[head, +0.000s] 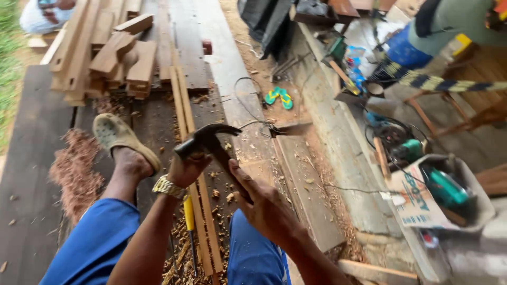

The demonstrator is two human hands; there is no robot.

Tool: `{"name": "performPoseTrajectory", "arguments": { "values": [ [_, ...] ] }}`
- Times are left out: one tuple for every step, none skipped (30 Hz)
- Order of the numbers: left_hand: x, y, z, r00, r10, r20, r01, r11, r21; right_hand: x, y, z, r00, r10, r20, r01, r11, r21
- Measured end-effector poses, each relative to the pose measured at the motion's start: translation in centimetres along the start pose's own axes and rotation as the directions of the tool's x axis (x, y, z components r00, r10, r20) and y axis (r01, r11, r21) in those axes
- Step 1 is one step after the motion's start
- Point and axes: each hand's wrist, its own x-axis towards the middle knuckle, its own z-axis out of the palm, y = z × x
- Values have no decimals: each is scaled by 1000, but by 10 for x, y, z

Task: Chiseling and carving a groove into a piece of wood using a hammer and a chisel.

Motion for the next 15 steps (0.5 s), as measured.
{"name": "performPoseTrajectory", "arguments": {
  "values": [
    [-2, -6, -7, 1000, -10, 22, 10, 1000, 5, -4, -2, -6, 1000, 17, -18, -17, 1000, -3],
    [0, -9, -15, 998, 52, 20, -53, 998, 37, -3, -4, -11, 1000, -15, -5, 15, 1000, -12],
    [3, -12, -25, 993, 115, 20, -116, 991, 69, -2, -6, -15, 999, -46, 8, 46, 999, -21],
    [-1, -9, -22, 994, 107, 37, -109, 992, 70, -5, -9, -17, 999, -32, -5, 32, 999, -23],
    [-5, -6, -21, 962, 254, 103, -274, 876, 397, -7, -13, -19, 999, -32, -7, 32, 999, -5],
    [-8, -4, -18, 903, 372, 213, -415, 632, 655, -8, -16, -22, 999, -36, -4, 36, 999, 11],
    [-12, 10, -6, 902, 368, 224, -420, 635, 649, -7, -21, -27, 1000, -27, -13, 27, 1000, 6],
    [-19, 23, 4, 937, 311, 159, -329, 630, 703, -8, -27, -31, 977, -141, -163, 152, 987, 55],
    [-25, 36, 13, 963, 255, 90, -234, 618, 750, -8, -33, -35, 918, -244, -312, 282, 956, 83],
    [-22, 29, 10, 963, 251, 94, -235, 621, 748, -8, -31, -30, 919, -241, -312, 278, 957, 80],
    [-20, 22, 7, 969, 231, 83, -209, 598, 774, -9, -29, -25, 896, -243, -372, 296, 951, 91],
    [-17, 18, 2, 974, 215, 71, -184, 570, 801, -8, -28, -19, 867, -247, -432, 320, 942, 103],
    [-16, 19, -1, 974, 216, 73, -186, 569, 801, -12, -12, -3, 866, -248, -434, 321, 942, 102],
    [-16, 19, -2, 937, 310, 162, -315, 546, 776, -16, 4, 12, 937, -162, -308, 212, 968, 135],
    [-15, 20, -4, 883, 399, 248, -439, 511, 739, -21, 19, 27, 982, -73, -174, 100, 983, 152]
  ]
}}
